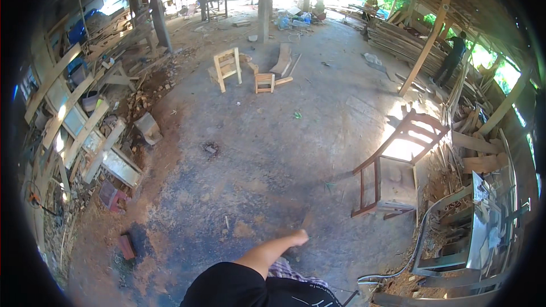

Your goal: Manually saw a piece of wood into two sections using a frame saw.

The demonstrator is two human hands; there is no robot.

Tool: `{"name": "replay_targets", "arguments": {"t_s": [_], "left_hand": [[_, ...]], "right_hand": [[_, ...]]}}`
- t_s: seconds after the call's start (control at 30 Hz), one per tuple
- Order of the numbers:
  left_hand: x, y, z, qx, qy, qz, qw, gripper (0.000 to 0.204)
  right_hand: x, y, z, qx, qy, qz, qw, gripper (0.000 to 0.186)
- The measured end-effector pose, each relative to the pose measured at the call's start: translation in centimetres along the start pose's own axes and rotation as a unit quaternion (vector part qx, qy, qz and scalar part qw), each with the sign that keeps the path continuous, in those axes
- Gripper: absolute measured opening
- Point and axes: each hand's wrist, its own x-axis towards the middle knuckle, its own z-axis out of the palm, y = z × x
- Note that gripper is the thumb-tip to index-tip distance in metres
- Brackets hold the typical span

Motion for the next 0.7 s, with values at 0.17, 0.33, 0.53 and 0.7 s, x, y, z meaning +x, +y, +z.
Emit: {"name": "replay_targets", "arguments": {"t_s": [0.17,0.33,0.53,0.7], "left_hand": [[7.1,11.7,4.9,-0.074,0.014,0.106,0.991,0.016],[14.1,9.1,6.4,0.072,-0.005,0.034,0.997,0.014],[17.1,7.6,6.3,0.358,-0.117,-0.215,0.901,0.034],[22.4,19.9,9.1,0.139,-0.061,-0.198,0.968,0.026]], "right_hand": [[6.4,-0.3,-8.2,-0.033,-0.013,-0.006,0.999,0.031],[12.9,0.2,-15.7,-0.025,-0.029,0.004,0.999,0.03],[19.0,-2.9,-21.6,0.12,-0.018,0.038,0.992,0.033],[22.0,-5.4,-25.0,0.153,-0.047,0.046,0.986,0.03]]}}
